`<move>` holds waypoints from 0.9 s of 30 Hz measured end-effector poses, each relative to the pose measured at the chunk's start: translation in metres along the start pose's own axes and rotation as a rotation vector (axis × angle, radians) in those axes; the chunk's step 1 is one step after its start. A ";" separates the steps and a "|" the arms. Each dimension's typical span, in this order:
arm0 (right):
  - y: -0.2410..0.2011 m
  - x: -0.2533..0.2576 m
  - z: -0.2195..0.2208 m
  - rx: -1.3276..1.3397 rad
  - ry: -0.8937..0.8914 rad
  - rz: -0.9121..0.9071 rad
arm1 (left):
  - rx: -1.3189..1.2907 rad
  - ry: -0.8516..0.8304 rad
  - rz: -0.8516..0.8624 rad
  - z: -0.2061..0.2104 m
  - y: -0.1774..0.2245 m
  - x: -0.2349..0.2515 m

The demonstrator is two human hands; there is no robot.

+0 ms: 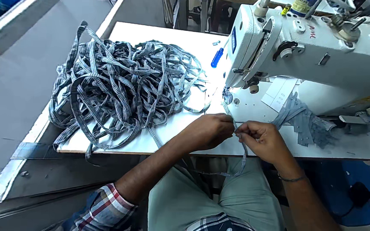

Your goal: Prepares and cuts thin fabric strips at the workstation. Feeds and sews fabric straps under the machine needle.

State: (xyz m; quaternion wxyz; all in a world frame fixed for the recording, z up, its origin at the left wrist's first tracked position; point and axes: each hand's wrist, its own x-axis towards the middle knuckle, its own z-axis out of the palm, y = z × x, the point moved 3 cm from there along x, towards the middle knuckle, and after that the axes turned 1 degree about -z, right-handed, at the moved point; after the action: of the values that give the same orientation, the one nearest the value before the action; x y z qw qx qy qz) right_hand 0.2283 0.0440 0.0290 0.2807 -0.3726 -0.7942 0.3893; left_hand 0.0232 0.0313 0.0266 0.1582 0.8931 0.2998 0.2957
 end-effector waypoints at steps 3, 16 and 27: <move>0.001 0.011 0.000 0.021 0.008 -0.015 | -0.058 0.037 -0.078 -0.007 -0.010 -0.005; 0.001 0.011 0.030 1.011 0.184 -0.030 | -0.466 0.313 -0.163 -0.004 -0.035 -0.017; 0.006 0.026 0.022 0.192 -0.015 0.114 | -0.077 0.218 -0.104 -0.003 -0.031 -0.009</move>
State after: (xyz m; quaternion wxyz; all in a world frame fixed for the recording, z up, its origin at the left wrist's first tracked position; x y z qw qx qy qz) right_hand 0.2001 0.0584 0.0159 0.2863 -0.3857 -0.7329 0.4818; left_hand 0.0020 0.0503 0.0108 0.1740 0.8322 0.3495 0.3937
